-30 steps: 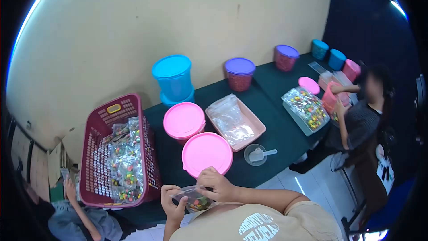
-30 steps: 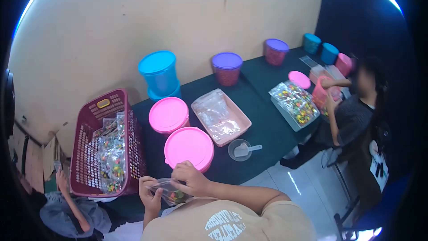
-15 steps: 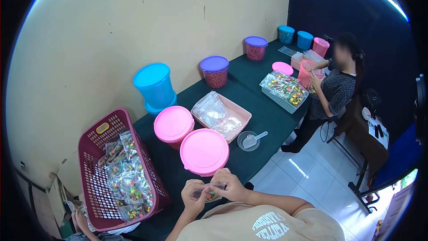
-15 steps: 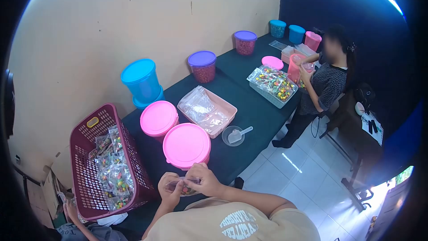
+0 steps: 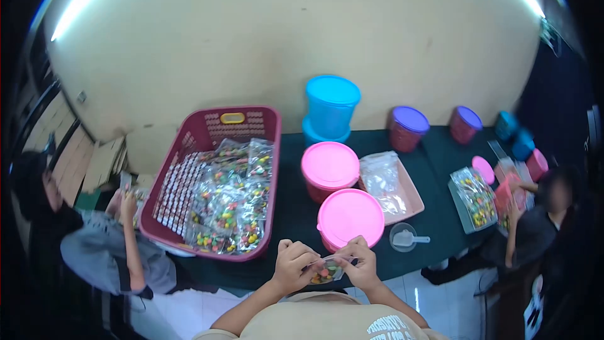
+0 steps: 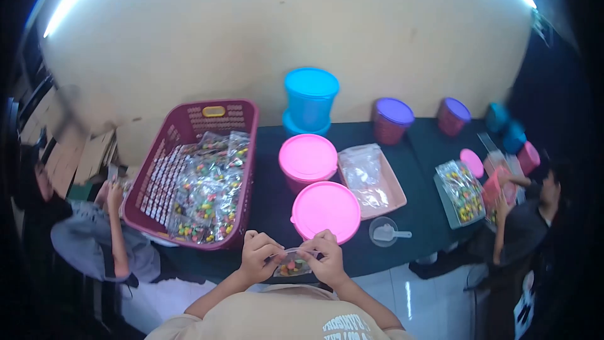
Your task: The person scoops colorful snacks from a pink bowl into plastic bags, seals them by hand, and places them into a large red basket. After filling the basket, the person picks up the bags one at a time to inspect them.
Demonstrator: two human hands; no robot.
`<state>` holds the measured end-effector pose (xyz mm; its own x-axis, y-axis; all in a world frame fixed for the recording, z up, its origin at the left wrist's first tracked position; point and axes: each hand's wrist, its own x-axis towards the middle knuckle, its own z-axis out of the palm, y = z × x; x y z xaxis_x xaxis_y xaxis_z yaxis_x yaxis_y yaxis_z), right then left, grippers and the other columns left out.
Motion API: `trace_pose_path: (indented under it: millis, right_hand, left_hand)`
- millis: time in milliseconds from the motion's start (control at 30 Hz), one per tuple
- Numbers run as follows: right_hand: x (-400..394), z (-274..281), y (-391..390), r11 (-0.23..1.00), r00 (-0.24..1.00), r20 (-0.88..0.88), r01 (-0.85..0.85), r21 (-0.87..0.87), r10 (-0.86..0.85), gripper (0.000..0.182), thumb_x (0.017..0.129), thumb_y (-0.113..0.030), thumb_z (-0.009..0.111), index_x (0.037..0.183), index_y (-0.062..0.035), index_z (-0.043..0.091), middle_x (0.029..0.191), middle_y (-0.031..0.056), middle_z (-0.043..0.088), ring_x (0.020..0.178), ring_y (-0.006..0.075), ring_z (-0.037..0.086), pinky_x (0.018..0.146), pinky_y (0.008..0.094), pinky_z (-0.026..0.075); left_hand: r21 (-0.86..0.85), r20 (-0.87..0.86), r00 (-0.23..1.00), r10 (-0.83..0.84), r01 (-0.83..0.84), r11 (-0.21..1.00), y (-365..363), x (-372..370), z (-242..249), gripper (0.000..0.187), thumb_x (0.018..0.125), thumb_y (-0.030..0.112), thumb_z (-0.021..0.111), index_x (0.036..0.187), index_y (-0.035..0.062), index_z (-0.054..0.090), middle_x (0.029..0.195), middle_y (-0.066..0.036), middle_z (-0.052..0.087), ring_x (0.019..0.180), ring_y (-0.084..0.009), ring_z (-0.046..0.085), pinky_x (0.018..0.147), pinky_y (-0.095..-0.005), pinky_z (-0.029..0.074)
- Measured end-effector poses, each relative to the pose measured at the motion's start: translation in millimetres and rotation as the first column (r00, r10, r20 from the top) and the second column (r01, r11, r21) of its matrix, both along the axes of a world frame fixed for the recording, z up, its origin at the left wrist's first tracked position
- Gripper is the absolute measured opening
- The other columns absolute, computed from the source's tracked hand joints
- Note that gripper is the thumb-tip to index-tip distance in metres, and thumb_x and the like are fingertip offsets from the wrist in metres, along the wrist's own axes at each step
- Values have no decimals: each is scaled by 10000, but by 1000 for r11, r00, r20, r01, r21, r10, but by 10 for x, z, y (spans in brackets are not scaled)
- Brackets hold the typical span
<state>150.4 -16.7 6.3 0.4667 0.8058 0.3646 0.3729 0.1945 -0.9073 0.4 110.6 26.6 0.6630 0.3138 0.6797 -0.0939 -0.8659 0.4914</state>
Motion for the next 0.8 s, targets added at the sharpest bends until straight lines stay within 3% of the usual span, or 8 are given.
trace_pose_path:
  millis: [300, 500, 567, 667, 733, 800]
  right_hand:
    - [384, 97, 217, 979, 988, 27, -157, 127, 154, 55, 751, -77, 704, 767, -64, 654, 773, 19, 642, 802, 179, 439, 747, 315, 373]
    - [625, 75, 224, 958, 973, -1, -229, 171, 233, 33, 770, -38, 671, 775, -52, 641, 778, 29, 643, 800, 180, 466, 747, 315, 379]
    - [677, 64, 248, 951, 967, -46, -237, 198, 250, 31, 776, -29, 662, 777, -46, 637, 782, 34, 643, 798, 180, 479, 748, 315, 381]
    - [749, 56, 311, 937, 958, 20, -286, 201, 287, 36, 794, -18, 648, 800, -29, 615, 807, 57, 632, 798, 182, 516, 749, 310, 398]
    - [758, 27, 349, 936, 946, -167, -227, 270, 277, 44, 812, -17, 636, 821, -18, 593, 824, 76, 613, 798, 183, 541, 744, 305, 418]
    - [777, 2, 401, 936, 962, -109, -210, 284, 249, 36, 833, -18, 615, 844, -13, 582, 847, 91, 596, 806, 196, 558, 747, 309, 436]
  left_hand:
    - [81, 13, 966, 259, -259, 962, -97, -35, 185, 122, 685, 133, 744, 714, 136, 626, 732, 36, 622, 630, -130, 521, 667, -329, 282]
    - [85, 67, 939, 336, -341, 936, -210, 142, 175, 127, 678, 104, 740, 717, 131, 623, 736, 37, 626, 641, -129, 529, 675, -325, 284]
    - [30, 46, 938, 344, -346, 938, -215, 181, 135, 130, 689, 95, 723, 770, 135, 630, 788, 43, 616, 728, -138, 548, 710, -331, 307]
    - [-41, 29, 915, 402, -401, 915, -255, 262, 111, 139, 713, 104, 718, 802, 128, 615, 831, 23, 612, 752, -162, 552, 736, -344, 319]
    - [-72, 88, 882, 462, -457, 886, -323, 326, 49, 166, 740, 126, 716, 855, 112, 596, 856, -16, 605, 744, -191, 555, 719, -348, 354]
    - [-257, 109, 848, 518, -480, 839, -368, 343, -10, 203, 781, 135, 704, 890, 57, 552, 872, -91, 594, 758, -203, 569, 694, -326, 427]
